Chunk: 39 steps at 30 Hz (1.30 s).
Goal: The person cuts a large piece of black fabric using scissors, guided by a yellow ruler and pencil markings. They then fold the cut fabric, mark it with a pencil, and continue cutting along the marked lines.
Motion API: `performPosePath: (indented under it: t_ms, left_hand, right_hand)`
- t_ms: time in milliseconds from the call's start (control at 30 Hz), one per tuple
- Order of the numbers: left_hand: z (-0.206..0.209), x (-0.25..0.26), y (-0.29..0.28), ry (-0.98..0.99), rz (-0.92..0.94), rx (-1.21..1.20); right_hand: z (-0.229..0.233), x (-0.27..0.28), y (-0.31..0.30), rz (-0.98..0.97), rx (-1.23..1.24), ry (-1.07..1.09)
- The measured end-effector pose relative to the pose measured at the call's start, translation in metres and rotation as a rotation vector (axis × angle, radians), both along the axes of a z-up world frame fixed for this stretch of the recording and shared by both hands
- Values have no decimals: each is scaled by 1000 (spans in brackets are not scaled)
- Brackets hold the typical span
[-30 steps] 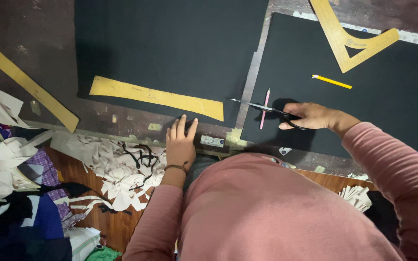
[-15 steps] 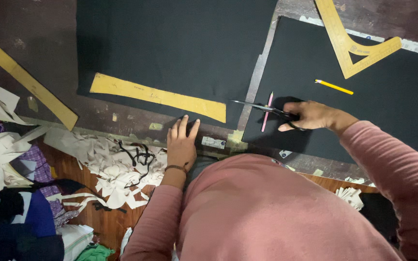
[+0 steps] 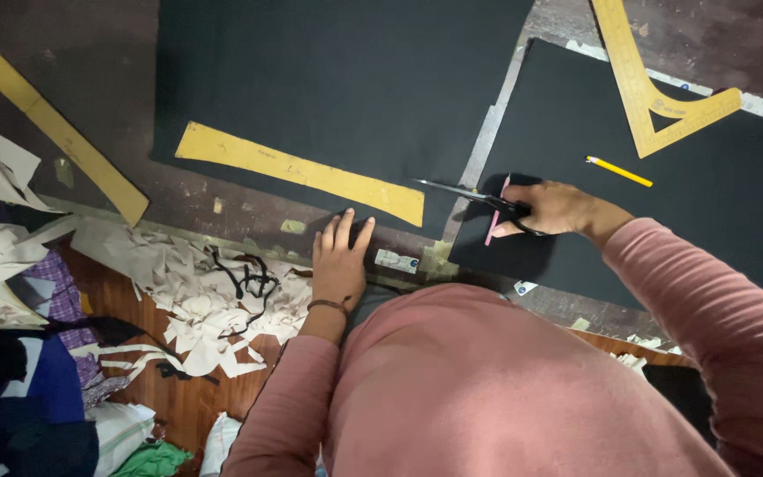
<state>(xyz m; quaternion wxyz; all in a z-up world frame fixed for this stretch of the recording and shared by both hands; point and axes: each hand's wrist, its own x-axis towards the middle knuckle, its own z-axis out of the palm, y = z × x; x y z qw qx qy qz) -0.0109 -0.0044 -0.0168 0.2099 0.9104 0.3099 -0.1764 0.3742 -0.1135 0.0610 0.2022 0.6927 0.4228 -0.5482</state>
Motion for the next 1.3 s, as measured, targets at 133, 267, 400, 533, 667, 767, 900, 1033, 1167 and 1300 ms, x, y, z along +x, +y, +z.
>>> performPosePath:
  t_ms: [133, 267, 400, 533, 667, 767, 900, 1033, 1167, 1300]
  left_hand:
    - [3, 0, 0, -30, 20, -5]
    - [3, -1, 0, -43, 33, -16]
    - [0, -2, 0, -52, 28, -23]
    - [5, -2, 0, -51, 28, -15]
    - [6, -3, 0, -76, 34, 8]
    - [7, -3, 0, -96, 26, 29]
    - [10, -4, 2, -124, 24, 39]
    - [4, -6, 1, -137, 24, 36]
    - [1, -6, 1, -128, 20, 11]
    - [-3, -7, 3, -140, 9, 26]
  right_hand:
    - [-15, -1, -6, -15, 11, -4]
    - [6, -13, 18, 2, 7, 5]
    - [-17, -20, 19, 42, 32, -21]
    - [-28, -14, 16, 18, 44, 18]
    - [-15, -31, 38, 70, 7, -20]
    - [-27, -35, 37, 64, 15, -25]
    - [-28, -36, 39, 54, -1, -14]
    - [-6, -52, 63, 62, -7, -16]
    - [-21, -53, 63, 74, 31, -12]
    - [-8, -58, 73, 64, 12, -8]
